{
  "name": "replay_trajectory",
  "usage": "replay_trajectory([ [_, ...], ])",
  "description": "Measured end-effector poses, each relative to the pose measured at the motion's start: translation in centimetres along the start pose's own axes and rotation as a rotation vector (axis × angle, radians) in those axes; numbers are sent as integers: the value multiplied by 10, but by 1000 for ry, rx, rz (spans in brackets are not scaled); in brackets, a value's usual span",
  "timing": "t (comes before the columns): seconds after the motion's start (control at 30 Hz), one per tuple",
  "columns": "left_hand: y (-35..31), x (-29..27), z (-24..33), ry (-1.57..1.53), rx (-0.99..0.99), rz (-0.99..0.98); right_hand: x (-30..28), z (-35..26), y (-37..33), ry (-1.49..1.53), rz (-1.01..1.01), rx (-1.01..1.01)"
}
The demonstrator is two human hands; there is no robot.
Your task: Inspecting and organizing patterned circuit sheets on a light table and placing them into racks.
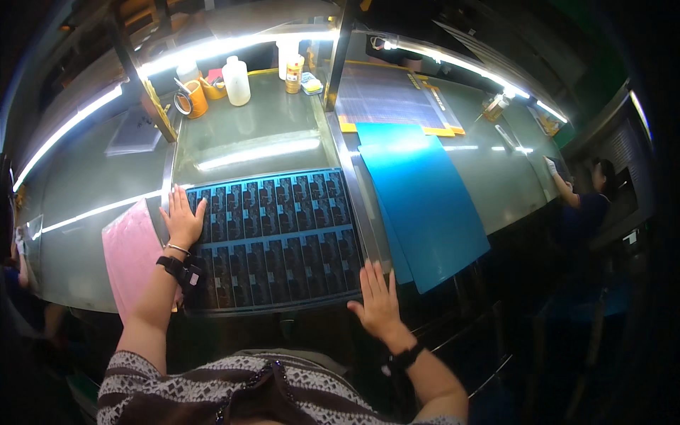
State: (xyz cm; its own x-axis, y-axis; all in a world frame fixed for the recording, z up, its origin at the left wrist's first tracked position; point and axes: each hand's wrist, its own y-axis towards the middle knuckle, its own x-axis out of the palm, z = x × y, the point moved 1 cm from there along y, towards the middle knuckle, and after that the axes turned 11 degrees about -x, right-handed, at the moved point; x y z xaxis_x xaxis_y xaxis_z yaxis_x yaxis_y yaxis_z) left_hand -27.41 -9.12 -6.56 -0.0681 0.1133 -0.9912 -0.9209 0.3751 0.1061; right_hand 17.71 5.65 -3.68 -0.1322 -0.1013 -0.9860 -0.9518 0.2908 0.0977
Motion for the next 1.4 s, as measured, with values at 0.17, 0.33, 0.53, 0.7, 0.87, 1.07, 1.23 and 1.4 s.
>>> replay_trajectory([
  [0.17,-39,-16,-11,59,110,-14,-6,-23,-43,178,183,221],
  [0.33,-156,-68,-51,-250,301,132,29,9,-23,1263,474,850],
  [0.53,-227,-69,-123,-325,-412,-256,41,9,-5,1267,395,716],
  [0.7,-222,-47,-114,-1400,-772,-743,29,8,-22,1245,402,711],
  [0.87,-223,-48,-112,-1228,-623,-818,29,17,-44,1530,266,714],
  [1.07,-228,-28,-121,-1474,-593,-867,24,35,-22,1921,286,754],
  [1.23,-224,-21,-136,-1605,-707,-999,-23,30,0,1840,12,428],
  [1.4,-236,-40,-124,-1754,-657,-934,-64,19,-27,1668,2,407],
])
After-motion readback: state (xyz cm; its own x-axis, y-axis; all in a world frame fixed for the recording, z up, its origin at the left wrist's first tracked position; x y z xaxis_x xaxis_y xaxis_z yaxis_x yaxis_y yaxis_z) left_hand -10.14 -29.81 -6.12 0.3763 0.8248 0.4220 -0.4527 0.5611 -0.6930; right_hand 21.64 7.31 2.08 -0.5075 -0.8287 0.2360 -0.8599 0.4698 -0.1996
